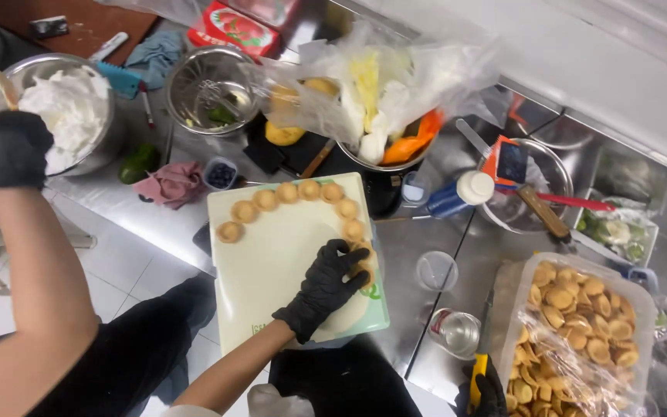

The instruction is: Arranging small pastry tart shells in a circular pattern on a square tray in a bakery kitchen.

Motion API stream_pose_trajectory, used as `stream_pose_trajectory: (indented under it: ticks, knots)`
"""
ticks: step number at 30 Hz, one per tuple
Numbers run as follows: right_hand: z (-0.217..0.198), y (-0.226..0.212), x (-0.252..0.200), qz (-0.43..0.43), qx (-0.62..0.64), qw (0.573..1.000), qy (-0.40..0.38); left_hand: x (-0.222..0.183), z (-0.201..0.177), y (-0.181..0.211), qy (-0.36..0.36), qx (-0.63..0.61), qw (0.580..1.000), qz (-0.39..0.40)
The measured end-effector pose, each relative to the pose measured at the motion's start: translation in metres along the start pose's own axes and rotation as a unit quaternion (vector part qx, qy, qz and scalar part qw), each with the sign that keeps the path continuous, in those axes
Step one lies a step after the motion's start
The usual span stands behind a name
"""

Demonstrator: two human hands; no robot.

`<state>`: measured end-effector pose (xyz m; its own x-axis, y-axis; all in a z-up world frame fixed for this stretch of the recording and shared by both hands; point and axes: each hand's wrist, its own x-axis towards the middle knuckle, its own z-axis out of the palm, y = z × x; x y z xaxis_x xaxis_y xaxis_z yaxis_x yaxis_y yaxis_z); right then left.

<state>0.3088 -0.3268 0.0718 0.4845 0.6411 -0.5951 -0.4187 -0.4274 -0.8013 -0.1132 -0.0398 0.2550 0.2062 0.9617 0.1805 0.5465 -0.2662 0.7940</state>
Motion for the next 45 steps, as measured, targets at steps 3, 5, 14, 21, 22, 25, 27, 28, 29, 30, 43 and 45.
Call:
stream_pose_trajectory:
  ticks: [3, 5, 14, 21, 22, 25, 27, 28, 29, 30, 43, 45]
  knots:
    - [0.039, -0.038, -0.005, 0.013, 0.015, 1.000, 0.022, 0.006, -0.006, -0.003, 0.032, -0.009, 0.999, -0.031]
    - [0.052, -0.043, -0.021, 0.025, 0.023, 0.999, 0.031, 0.017, -0.014, -0.004, 0.049, -0.007, 0.998, -0.047]
    - [0.078, -0.044, -0.041, -0.065, 0.045, 0.994, 0.070, 0.051, -0.020, -0.022, 0.080, 0.124, 0.989, -0.028]
    - [0.083, -0.054, -0.044, -0.033, 0.031, 0.998, 0.054, 0.058, -0.025, -0.016, 0.065, 0.110, 0.990, -0.054]
    - [0.090, -0.057, -0.047, -0.042, 0.023, 0.996, 0.079, 0.058, -0.024, -0.016, 0.066, 0.112, 0.990, -0.050]
    - [0.067, -0.046, -0.028, -0.008, 0.051, 0.997, 0.050, 0.060, -0.024, -0.015, 0.070, 0.118, 0.990, -0.041]
    - [0.064, -0.039, -0.026, -0.022, 0.051, 0.997, 0.048, 0.060, -0.026, -0.013, 0.065, 0.118, 0.990, -0.046]
    - [0.061, -0.035, -0.025, -0.035, 0.050, 0.997, 0.046, 0.061, -0.026, -0.012, 0.058, 0.118, 0.990, -0.052]
    - [0.058, -0.035, -0.022, -0.035, 0.050, 0.997, 0.046, 0.060, -0.026, -0.015, 0.059, 0.119, 0.990, -0.052]
    - [0.056, -0.036, -0.020, -0.028, 0.052, 0.998, 0.028, 0.061, -0.025, -0.017, 0.075, 0.116, 0.989, -0.048]
    - [0.061, -0.050, -0.015, 0.025, 0.017, 1.000, 0.001, 0.057, -0.057, -0.043, 0.152, 0.267, 0.950, 0.049]
    - [0.055, -0.038, -0.008, 0.018, 0.020, 0.999, 0.023, 0.053, -0.064, -0.039, 0.168, 0.277, 0.945, 0.038]
